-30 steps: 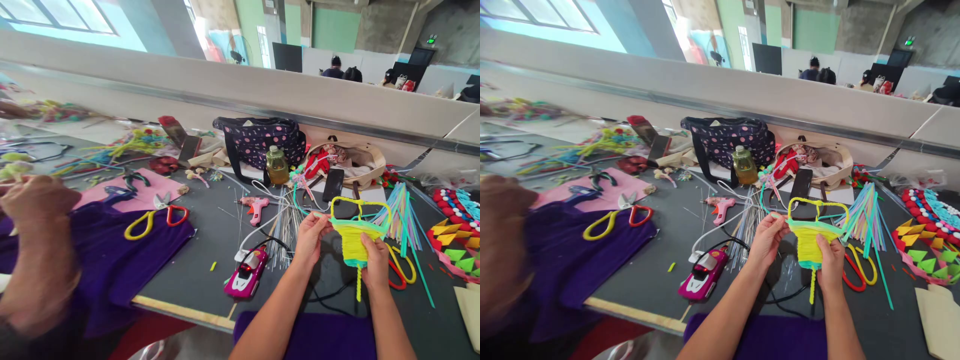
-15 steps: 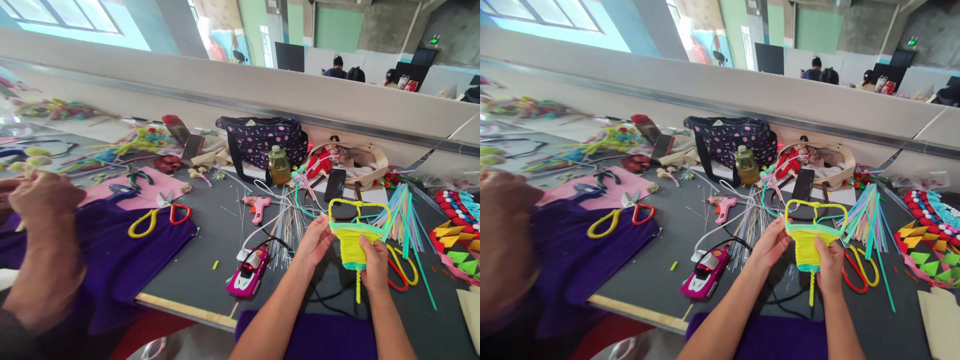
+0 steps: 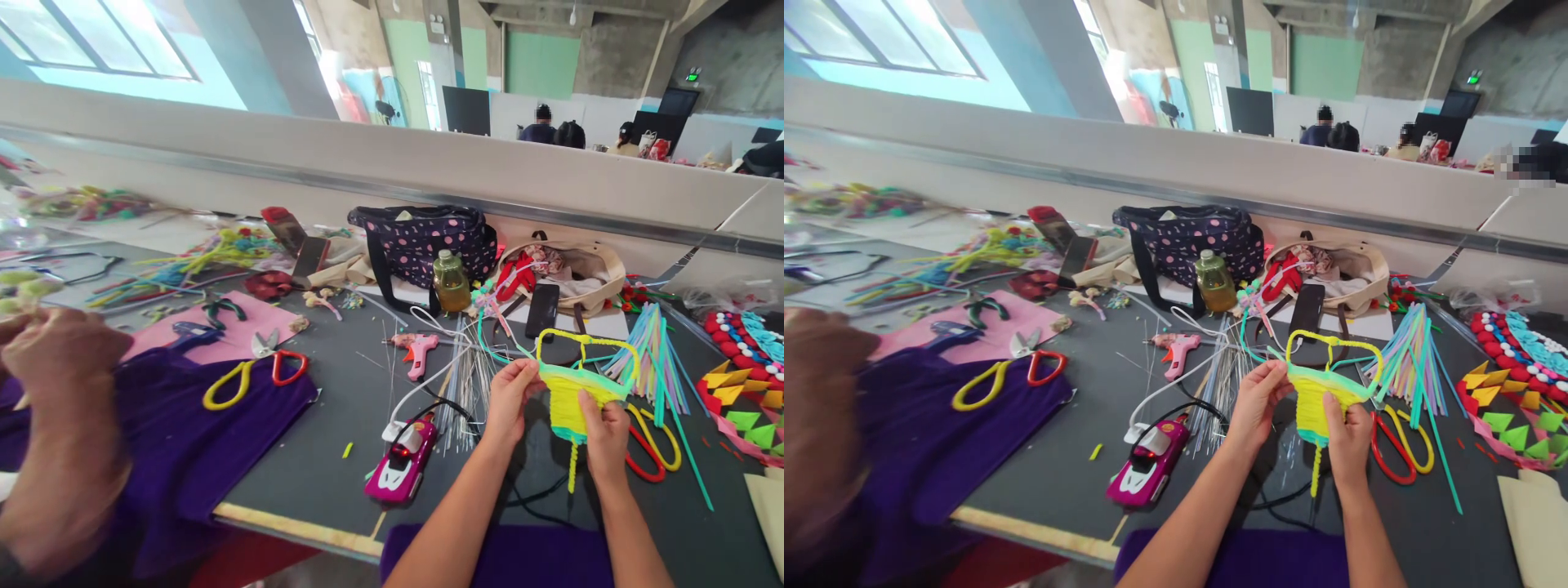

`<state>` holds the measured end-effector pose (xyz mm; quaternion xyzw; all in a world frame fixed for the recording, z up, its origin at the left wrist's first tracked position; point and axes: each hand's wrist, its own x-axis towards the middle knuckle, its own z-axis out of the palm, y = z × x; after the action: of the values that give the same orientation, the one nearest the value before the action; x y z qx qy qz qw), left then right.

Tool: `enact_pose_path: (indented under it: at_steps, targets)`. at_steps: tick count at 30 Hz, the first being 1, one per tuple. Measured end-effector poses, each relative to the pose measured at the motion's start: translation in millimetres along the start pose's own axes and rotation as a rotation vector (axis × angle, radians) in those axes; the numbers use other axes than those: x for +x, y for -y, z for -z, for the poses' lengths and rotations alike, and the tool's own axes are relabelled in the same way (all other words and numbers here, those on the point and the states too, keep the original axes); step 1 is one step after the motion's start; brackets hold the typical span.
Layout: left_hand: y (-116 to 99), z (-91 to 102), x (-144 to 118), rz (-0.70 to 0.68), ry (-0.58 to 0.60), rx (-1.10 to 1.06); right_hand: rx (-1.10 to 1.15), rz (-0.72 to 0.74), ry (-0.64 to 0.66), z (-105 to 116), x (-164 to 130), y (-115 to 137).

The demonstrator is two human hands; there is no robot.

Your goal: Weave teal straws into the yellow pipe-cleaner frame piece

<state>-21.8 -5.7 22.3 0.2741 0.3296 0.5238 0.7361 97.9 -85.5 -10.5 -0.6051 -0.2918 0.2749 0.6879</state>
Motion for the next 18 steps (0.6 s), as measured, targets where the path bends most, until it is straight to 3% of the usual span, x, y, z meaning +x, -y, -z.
enact_pose_path:
  at_steps: [5,9,13,18]
  targets:
    - [0,3.6,3,0.09,0.004,-0.084,0.141,-0.087,0.087,-3,4,8]
    - [0,3.4,3,0.084,-0.023,-0.079,0.234,-0.053,-0.074,0,12,15]
    - [0,1.9,2,0.102,-0.02,-0.056,0.191,-0.06,-0.22,6,17,17]
    - [1,2.1,2,0.08,-0.044,-0.068,0.211,-0.106,-0.143,7,20,17]
